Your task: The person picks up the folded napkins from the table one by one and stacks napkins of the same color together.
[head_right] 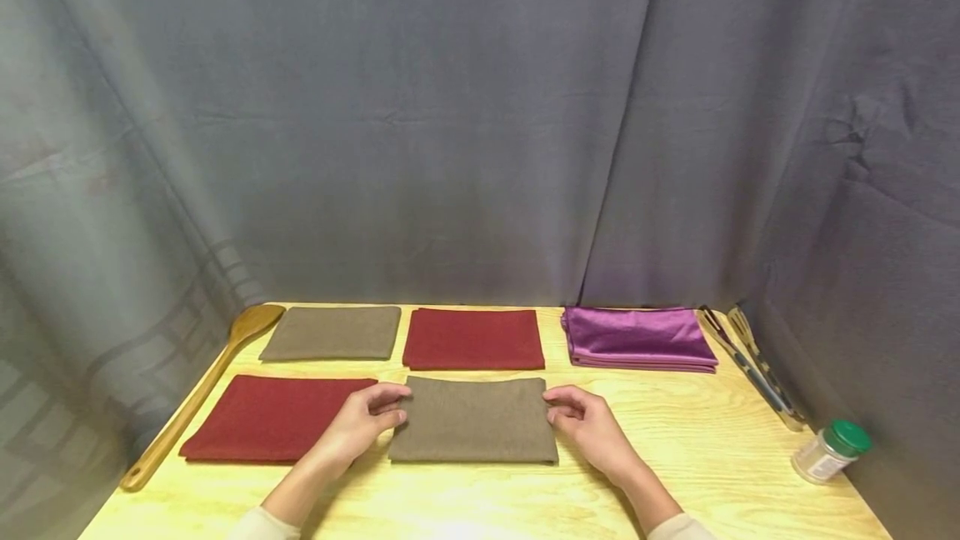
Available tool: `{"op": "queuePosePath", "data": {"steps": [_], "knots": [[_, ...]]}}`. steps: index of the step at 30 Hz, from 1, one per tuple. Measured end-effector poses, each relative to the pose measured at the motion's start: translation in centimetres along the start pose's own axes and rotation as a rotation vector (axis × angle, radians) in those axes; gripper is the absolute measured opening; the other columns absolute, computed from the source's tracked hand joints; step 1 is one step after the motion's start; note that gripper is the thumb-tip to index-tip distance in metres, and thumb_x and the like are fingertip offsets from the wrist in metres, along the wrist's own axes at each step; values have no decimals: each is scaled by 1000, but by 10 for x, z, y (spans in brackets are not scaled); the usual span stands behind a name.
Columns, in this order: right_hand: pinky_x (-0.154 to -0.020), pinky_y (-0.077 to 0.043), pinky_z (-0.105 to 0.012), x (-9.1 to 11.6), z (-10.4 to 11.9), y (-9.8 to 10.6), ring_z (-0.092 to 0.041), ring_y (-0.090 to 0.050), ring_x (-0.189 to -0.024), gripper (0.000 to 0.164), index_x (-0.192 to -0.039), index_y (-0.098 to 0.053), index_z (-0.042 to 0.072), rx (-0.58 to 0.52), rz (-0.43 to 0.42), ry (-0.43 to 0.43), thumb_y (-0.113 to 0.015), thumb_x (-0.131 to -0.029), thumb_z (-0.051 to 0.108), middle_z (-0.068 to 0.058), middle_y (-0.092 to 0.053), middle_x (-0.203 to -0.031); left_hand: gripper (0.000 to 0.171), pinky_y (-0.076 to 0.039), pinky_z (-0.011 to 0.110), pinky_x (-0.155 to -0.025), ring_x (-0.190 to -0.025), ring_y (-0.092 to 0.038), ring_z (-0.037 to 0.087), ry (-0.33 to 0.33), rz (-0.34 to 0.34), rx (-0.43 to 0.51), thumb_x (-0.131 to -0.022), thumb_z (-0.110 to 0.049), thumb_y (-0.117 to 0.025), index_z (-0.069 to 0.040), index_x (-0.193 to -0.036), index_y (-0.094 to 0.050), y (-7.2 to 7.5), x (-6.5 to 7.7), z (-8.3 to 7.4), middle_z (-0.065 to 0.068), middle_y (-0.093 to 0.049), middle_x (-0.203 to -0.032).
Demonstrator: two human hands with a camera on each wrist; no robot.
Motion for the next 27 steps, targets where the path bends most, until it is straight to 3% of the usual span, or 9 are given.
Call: {"op": "queuePosePath", "data": {"steps": [5, 10, 13, 16, 20, 27], "knots": [[-84, -57, -19, 1, -1, -2, -1, -67, -99, 32, -128, -65, -6, 34, 14, 15, -67, -98, 5, -25, -67, -127, 30, -50, 31, -92, -120, -62, 30, 8, 36, -1, -92, -5, -71, -4, -122, -71, -4, -1, -3, 17, -68, -131], [-88, -56, -17, 1, -2, -1, 2, -68, -104, 33, -129, -65, -4, 29, 19, 30, -68, -97, 4, -30, -63, -134, 31, -50, 37, -101, -131, -57, 37, 1, 56, 21, -93, -4, -70, -4, -123, -71, -7, 0, -6, 19, -63, -140], [-89, -56, -16, 1, -2, -1, 4, -67, -106, 34, -130, -64, -5, 13, 19, 33, -68, -97, 4, -32, -60, -137, 31, -49, 31, -101, -131, -56, 32, 1, 66, 44, -93, -3, -69, -4, -124, -71, -8, -1, -6, 19, -61, -142], [-90, -55, -16, 2, -1, -2, 5, -66, -108, 35, -131, -63, -7, -12, 38, 48, -66, -97, 3, -35, -57, -139, 33, -50, 23, -85, -106, -61, 20, 17, 98, 93, -93, -2, -67, -2, -126, -69, -10, -3, -3, 20, -62, -134], [-89, -56, -17, 3, 0, -5, 4, -67, -107, 34, -130, -62, -9, -16, 60, 94, -66, -98, 2, -35, -60, -135, 36, -47, 20, -72, -82, -48, 9, 24, 159, 128, -95, -1, -65, 0, -131, -66, -15, -3, 0, 18, -60, -125], [-87, -57, -18, 3, 3, -6, 2, -68, -104, 31, -126, -67, -5, 14, 52, 109, -68, -96, 5, -27, -68, -127, 33, -44, 21, -87, -108, -49, 16, -8, 225, 95, -97, -5, -62, -4, -129, -69, -19, -2, 0, 17, -61, -139]]}}
Point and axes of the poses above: each hand's wrist, its own x-axis away from the middle knuckle, its own y-axis out of the back of the hand, z = x × y, the point moved 6 cm from there along -x, towards the middle knuckle
